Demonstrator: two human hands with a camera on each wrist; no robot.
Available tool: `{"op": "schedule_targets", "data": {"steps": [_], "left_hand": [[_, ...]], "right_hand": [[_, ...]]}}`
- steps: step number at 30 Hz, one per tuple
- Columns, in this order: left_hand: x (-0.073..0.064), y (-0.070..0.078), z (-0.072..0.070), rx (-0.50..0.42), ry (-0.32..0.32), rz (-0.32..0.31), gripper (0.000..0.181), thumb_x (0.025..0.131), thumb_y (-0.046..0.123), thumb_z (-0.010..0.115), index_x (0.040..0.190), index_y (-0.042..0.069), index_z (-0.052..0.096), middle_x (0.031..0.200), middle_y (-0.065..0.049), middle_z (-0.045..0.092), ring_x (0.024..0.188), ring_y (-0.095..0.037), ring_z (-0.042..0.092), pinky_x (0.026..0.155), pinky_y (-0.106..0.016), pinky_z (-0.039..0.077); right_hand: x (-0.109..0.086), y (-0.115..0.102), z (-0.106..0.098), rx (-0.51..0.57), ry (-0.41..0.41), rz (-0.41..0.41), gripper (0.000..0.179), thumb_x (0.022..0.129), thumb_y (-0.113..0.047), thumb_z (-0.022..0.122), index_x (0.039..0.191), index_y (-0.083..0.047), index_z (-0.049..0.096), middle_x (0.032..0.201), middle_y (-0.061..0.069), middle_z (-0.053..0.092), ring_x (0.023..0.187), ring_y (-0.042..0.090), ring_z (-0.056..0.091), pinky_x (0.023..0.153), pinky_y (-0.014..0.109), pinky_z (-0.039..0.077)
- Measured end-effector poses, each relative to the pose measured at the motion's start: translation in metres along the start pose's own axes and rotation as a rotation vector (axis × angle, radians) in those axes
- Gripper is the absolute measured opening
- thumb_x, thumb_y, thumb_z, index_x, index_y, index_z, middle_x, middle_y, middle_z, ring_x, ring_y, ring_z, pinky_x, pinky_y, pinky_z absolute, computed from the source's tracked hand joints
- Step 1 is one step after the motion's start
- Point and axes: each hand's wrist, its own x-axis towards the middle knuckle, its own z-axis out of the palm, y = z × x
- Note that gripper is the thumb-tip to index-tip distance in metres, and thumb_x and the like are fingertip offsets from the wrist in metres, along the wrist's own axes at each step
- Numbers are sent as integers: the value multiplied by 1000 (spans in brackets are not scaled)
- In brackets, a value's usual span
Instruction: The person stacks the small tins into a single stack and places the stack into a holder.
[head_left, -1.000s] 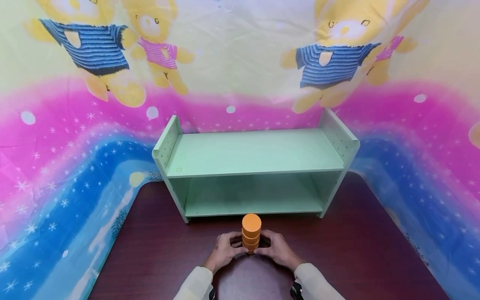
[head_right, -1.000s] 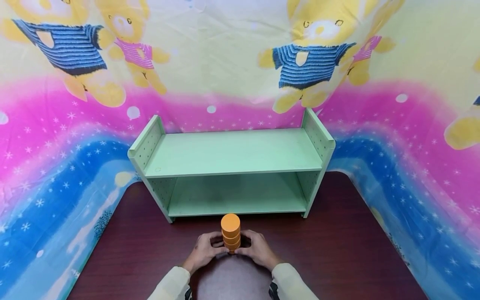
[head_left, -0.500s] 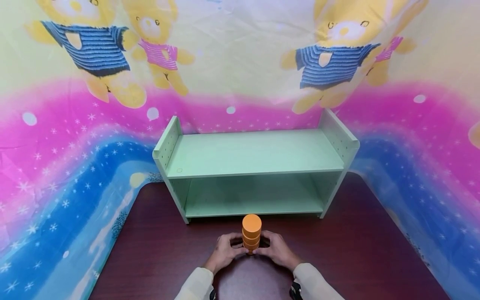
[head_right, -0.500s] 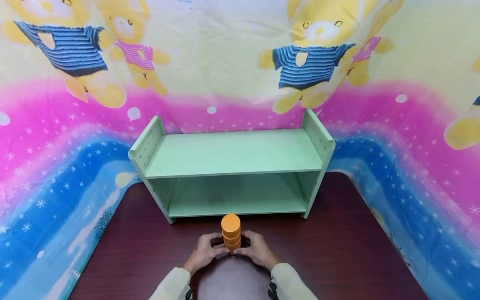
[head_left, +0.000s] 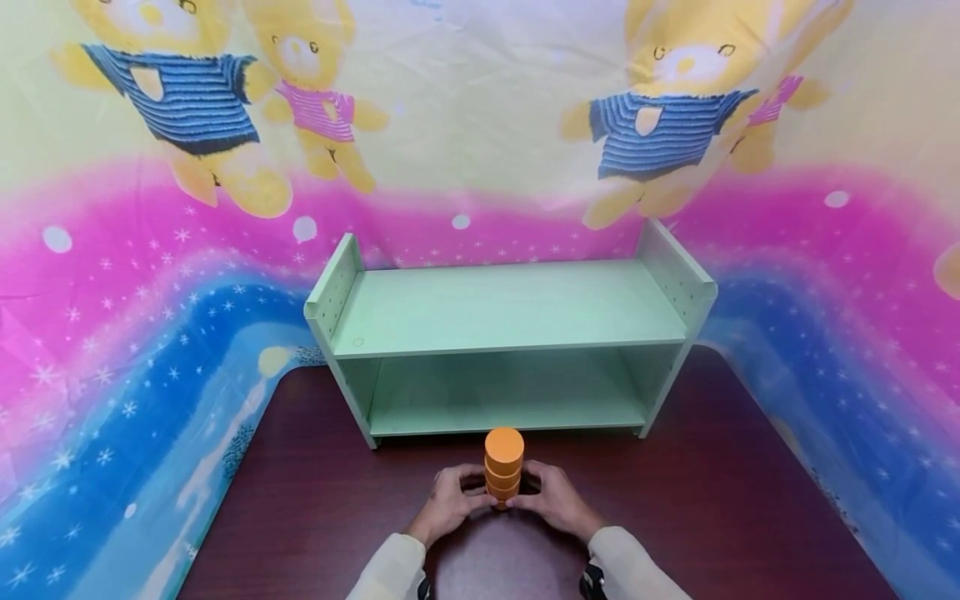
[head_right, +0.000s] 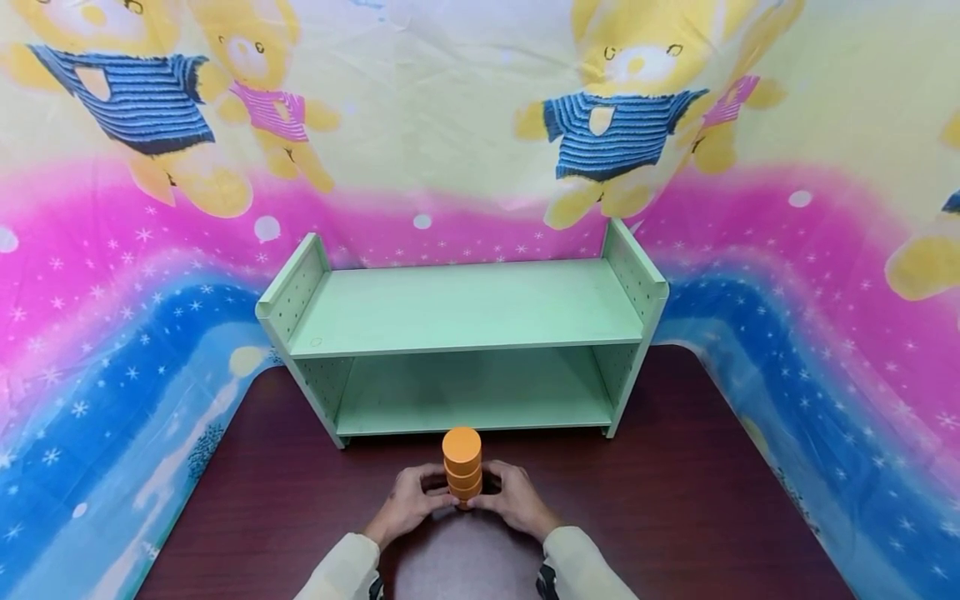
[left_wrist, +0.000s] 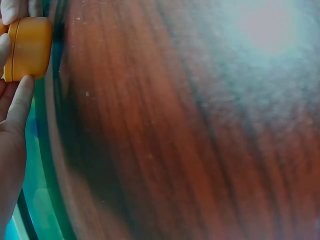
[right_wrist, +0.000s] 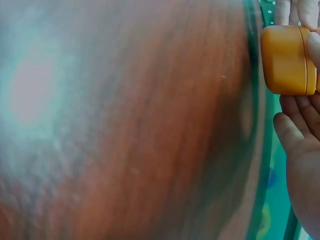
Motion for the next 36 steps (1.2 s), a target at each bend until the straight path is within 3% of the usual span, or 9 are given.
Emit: {"op": "schedule_targets", "data": {"steps": [5, 8, 13, 20, 26, 30, 33, 36], "left_hand": [[-4, 28, -2, 13, -10, 52, 38, 71, -7, 76, 106, -9, 61, 105, -24, 62, 91, -36, 64, 74, -26, 56], [-5, 37, -4, 39, -17, 55, 37, 72, -6, 76, 106, -9, 61, 105, -23, 62, 91, -35, 64, 75, -30, 56], [-2, 32, -6, 27, -26, 67, 37, 71, -6, 76, 105, -9, 61, 104, -23, 62, 90, -34, 65, 76, -34, 56], [7, 14, -8, 43, -24, 83, 41, 71, 6, 80, 107, -3, 63, 105, -16, 65, 88, -20, 67, 75, -25, 56], [8, 25, -11, 34, -37, 95, 41, 71, 7, 80, 107, -2, 63, 105, -16, 65, 89, -20, 67, 75, -24, 56], [5, 48, -13, 58, -40, 86, 39, 72, 2, 79, 106, -5, 62, 104, -19, 64, 89, -25, 66, 75, -28, 56], [6, 53, -14, 85, -42, 86, 39, 71, 4, 80, 105, -4, 63, 104, -17, 65, 88, -22, 67, 74, -27, 56], [10, 43, -15, 97, -46, 94, 41, 70, 12, 82, 106, 0, 64, 103, -13, 66, 86, -14, 67, 73, -21, 56]], "right_hand": [[0, -6, -5, -34, 29, -19, 50, 74, -34, 79, 113, -7, 63, 109, 3, 65, 104, 20, 59, 90, 40, 50], [0, -9, -7, -53, 36, -15, 51, 73, -36, 79, 113, -9, 63, 108, 0, 65, 102, 17, 59, 90, 40, 50], [1, -13, -10, -69, 34, -11, 54, 72, -39, 79, 114, -10, 63, 110, -1, 65, 103, 16, 59, 92, 42, 49], [3, -21, -16, -101, 37, -30, 54, 72, -40, 78, 114, -10, 64, 109, -2, 65, 103, 14, 59, 91, 40, 49], [5, -29, -23, -104, 42, -41, 53, 71, -44, 77, 112, -11, 64, 107, -3, 66, 102, 13, 59, 90, 40, 50], [5, -34, -26, -105, 52, -60, 52, 71, -44, 77, 110, -12, 65, 106, -4, 66, 101, 13, 60, 89, 40, 50], [5, -38, -29, -105, 59, -71, 50, 72, -41, 78, 110, -12, 65, 106, -4, 66, 101, 14, 60, 88, 40, 51], [4, -40, -31, -116, 61, -71, 50, 72, -42, 78, 110, -13, 65, 106, -5, 66, 101, 13, 60, 89, 39, 50]]}}
